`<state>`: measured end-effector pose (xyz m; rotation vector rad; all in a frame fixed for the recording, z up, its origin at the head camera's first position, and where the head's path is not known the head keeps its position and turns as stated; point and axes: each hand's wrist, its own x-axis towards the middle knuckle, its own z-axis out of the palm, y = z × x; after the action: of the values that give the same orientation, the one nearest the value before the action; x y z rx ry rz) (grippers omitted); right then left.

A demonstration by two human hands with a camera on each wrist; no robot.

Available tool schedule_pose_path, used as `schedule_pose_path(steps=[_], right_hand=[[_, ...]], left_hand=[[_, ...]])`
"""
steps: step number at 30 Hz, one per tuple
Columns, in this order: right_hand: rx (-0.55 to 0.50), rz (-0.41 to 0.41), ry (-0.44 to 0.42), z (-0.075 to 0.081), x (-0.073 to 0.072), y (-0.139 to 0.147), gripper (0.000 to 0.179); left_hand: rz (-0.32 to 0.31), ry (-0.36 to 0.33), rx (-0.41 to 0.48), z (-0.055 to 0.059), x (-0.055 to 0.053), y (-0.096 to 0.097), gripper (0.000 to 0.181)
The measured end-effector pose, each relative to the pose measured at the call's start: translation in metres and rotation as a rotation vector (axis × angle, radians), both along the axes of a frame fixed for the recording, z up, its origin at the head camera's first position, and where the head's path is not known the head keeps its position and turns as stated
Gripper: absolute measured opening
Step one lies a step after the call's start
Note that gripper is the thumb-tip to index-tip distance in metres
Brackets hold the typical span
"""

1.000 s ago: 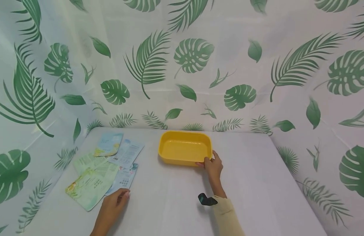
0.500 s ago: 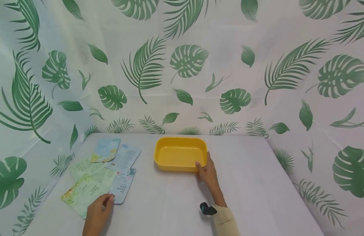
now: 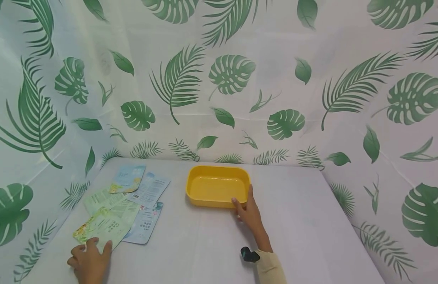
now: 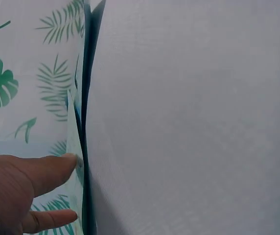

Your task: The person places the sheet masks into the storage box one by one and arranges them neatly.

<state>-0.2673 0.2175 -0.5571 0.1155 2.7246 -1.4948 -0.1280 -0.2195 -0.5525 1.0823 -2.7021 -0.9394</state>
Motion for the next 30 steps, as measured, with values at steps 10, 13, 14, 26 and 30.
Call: schedule_pose_path(steps=[10, 13, 14, 26, 30], right_hand=[[-0.016, -0.001, 0.003, 0.002, 0.000, -0.002, 0.098], [-0.011, -0.004, -0.001, 0.001, 0.001, -0.001, 0.098], [-0.013, -0.005, -0.001, 0.000, 0.001, -0.001, 0.098], [-0.016, -0.003, -0.013, -0.001, 0.001, -0.002, 0.099], [-0.009, -0.005, -0.004, -0.002, 0.001, 0.000, 0.098]], left_hand=[[0.013, 0.002, 0.020, 0.006, -0.008, -0.002, 0.063], [0.026, 0.001, 0.060, 0.008, -0.010, -0.002, 0.064], [0.031, 0.006, 0.073, 0.009, -0.010, -0.003, 0.064], [0.125, -0.022, 0.205, 0.008, -0.012, -0.010, 0.049], [0.137, 0.000, 0.176, 0.003, -0.011, -0.014, 0.041]])
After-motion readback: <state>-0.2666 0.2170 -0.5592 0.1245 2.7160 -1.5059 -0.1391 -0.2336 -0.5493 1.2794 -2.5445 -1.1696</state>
